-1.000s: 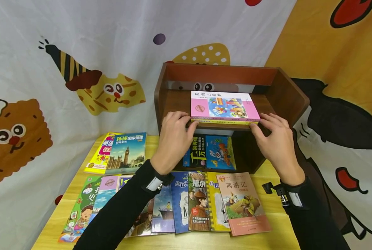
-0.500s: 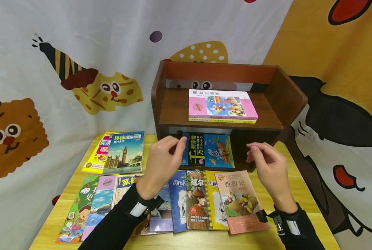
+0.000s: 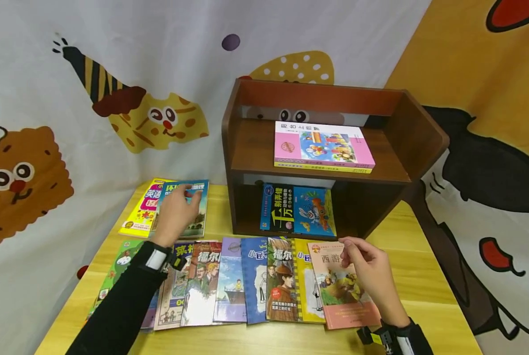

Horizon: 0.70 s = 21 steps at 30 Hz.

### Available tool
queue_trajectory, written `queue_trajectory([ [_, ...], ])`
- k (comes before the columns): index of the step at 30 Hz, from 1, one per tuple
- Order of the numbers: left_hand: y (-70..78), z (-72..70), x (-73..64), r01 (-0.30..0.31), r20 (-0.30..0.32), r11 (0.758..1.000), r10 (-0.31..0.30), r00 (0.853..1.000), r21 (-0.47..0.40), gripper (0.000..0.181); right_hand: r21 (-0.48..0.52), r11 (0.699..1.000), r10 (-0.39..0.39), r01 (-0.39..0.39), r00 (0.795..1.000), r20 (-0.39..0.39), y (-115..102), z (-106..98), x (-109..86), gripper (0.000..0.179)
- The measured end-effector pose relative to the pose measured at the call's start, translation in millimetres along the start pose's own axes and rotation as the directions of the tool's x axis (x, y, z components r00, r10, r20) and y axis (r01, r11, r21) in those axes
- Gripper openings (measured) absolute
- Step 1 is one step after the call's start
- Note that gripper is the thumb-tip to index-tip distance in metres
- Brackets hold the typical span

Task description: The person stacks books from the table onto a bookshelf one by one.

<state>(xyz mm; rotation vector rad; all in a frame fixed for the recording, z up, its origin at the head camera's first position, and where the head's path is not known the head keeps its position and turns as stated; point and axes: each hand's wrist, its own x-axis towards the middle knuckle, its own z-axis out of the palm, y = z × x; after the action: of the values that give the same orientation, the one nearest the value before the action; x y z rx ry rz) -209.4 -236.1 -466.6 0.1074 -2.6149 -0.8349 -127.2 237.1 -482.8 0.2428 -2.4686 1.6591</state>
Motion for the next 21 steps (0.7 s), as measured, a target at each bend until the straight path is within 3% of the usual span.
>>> queue_trajectory([
  [3,-41.1,-4.1,15.4,0.094,0.112,0.987,-0.109,0.988,0.128,0.064,-0.015,0.999,0.032,-0.032,0.999,0.000,9.9,2.4,-5.2,0.022],
  [6,-73.1,-8.1,20.9,0.152,0.188,0.956,-0.202,0.961,0.249,0.070,-0.018,0.998,0.053,-0.053,0.999,0.007,17.4,6.6,-8.5,0.025],
  [10,-95.8,-9.0,20.2,0.182,0.285,0.915,-0.294,0.912,0.361,0.080,-0.030,0.996,0.079,-0.078,0.997,0.012,22.8,10.3,-9.9,0.027],
  [12,-101.2,-9.1,18.4,0.180,0.302,0.902,-0.311,0.901,0.393,0.079,-0.030,0.995,0.095,-0.095,0.995,0.021,24.6,12.3,-9.8,0.028],
  [15,-104.2,-7.4,18.3,0.167,0.282,0.900,-0.296,0.913,0.402,0.072,-0.026,0.994,0.109,-0.108,0.993,0.040,27.0,13.9,-9.5,0.027],
  [21,-108.0,-1.6,24.3,0.157,0.237,0.930,-0.243,0.941,0.333,0.063,-0.036,0.988,0.152,-0.151,0.988,0.038,30.7,15.5,-11.9,0.029],
])
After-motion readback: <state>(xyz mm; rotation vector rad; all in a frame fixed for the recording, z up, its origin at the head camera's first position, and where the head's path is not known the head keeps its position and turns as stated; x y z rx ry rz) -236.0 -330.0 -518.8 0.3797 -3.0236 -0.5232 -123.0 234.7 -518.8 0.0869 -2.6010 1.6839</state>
